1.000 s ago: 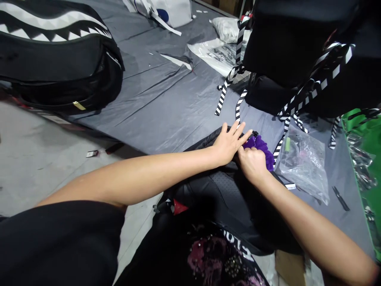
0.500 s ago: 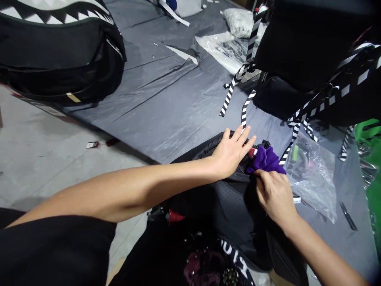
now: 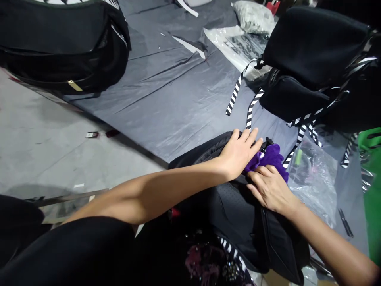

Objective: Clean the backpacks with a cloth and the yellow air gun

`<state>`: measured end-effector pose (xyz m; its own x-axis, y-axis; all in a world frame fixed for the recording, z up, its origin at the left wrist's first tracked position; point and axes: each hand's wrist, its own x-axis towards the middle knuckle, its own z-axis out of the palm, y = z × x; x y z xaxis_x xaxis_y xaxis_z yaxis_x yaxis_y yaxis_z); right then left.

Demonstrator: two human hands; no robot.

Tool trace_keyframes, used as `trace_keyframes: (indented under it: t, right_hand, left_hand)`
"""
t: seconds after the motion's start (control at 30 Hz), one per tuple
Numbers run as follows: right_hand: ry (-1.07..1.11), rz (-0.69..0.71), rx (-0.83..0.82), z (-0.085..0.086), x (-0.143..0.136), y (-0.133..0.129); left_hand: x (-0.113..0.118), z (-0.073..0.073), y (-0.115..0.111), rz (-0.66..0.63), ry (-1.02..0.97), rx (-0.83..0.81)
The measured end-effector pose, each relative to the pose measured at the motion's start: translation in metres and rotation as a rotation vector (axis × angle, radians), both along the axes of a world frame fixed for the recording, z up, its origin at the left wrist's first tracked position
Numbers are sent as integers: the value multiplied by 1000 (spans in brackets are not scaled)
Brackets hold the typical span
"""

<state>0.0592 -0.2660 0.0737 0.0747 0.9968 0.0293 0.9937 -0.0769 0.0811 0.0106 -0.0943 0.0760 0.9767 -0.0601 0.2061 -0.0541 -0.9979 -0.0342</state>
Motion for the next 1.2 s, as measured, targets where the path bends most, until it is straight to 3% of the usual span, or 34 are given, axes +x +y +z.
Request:
trace_keyframes:
  t: [0.67,1.2]
  right_hand:
    - [-85,-12,-4,-3,-5,4]
    - [-60,27,28,-4,-3,5]
  left_hand:
    - [-1,-5,3,7,-48,-1]
    - [-3,2,2,23,30,16]
